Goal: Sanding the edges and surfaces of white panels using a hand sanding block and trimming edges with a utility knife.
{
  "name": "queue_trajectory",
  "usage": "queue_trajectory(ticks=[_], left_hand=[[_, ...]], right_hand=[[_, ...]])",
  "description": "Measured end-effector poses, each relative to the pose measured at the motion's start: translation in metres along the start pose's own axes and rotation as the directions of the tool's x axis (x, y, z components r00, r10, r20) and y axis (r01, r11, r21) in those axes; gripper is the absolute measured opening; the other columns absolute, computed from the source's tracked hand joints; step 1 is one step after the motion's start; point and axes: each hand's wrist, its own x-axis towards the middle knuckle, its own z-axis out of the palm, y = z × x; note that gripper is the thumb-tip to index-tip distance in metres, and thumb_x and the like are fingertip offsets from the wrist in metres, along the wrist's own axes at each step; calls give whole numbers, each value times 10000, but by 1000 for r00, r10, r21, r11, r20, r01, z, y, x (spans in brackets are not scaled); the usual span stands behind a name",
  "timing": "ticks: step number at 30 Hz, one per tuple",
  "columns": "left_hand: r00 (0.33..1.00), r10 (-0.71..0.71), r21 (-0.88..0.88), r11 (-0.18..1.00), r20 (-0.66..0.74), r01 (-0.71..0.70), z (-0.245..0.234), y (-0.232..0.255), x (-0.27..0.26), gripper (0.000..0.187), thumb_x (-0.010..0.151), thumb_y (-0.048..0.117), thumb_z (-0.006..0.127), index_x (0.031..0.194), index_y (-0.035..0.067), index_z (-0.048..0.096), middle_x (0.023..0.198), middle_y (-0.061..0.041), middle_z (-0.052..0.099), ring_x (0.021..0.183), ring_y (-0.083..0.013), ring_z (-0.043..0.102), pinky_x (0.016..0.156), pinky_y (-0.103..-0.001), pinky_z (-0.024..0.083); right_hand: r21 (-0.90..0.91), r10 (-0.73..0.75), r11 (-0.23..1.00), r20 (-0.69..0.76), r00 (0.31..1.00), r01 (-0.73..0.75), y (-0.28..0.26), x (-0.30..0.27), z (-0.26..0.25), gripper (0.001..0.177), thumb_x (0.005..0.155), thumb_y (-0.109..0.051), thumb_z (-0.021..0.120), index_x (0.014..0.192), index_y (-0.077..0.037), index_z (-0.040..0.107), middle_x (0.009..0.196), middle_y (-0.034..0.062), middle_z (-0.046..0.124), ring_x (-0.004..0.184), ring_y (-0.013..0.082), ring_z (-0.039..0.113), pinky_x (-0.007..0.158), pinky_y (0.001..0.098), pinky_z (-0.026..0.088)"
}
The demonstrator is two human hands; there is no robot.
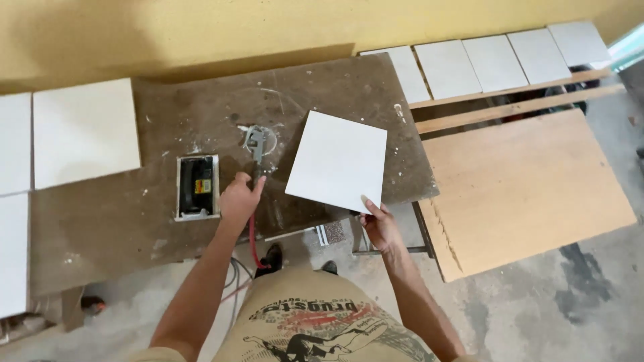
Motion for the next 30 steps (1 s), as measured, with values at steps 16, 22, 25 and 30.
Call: queue_trajectory(ticks=[16, 22, 25, 30], left_hand=[[586, -647, -865, -449, 489, 226, -143, -68, -146, 373, 923, 274, 797, 1037, -31, 614, 804, -100, 700, 666, -229, 730, 609, -325, 646], [351, -795, -856, -516, 495, 38, -191, -200, -178, 591, 880, 342, 841, 1145, -111, 569, 995, -244, 727, 825, -349, 766, 740, -474, 671], [366, -763, -839, -532, 532, 110, -187, -257, -188, 685, 916, 398, 799, 1234, -142, 521, 1105, -261, 701, 945, -362, 751, 836, -494, 660], [346, -745, -820, -538, 571, 194, -162, -310, -187, 706, 922, 493, 768, 1184, -115, 521, 1006, -220, 708, 849, -322, 760, 772, -450, 687]], right_hand=[[-199, 255, 965, 532, 807, -173, 189, -48, 141, 308, 885, -29, 766, 1166, -112, 672, 967, 71, 722, 755, 228, 720, 704, 318, 620], [-377, 502, 862, 542, 675, -339, 335, -68, 204, 430, 881, -6, 770, 1274, -107, 630, 972, 41, 659, 823, 215, 688, 736, 311, 571], [-424, 559, 822, 474, 680, -380, 382, -76, 224, 490, 880, -41, 788, 1330, -128, 613, 947, 15, 649, 784, 184, 665, 732, 310, 564], [-455, 577, 798, 388, 718, -395, 428, -60, 231, 479, 905, -88, 785, 1345, -153, 607, 959, 40, 688, 816, 199, 691, 728, 343, 567]])
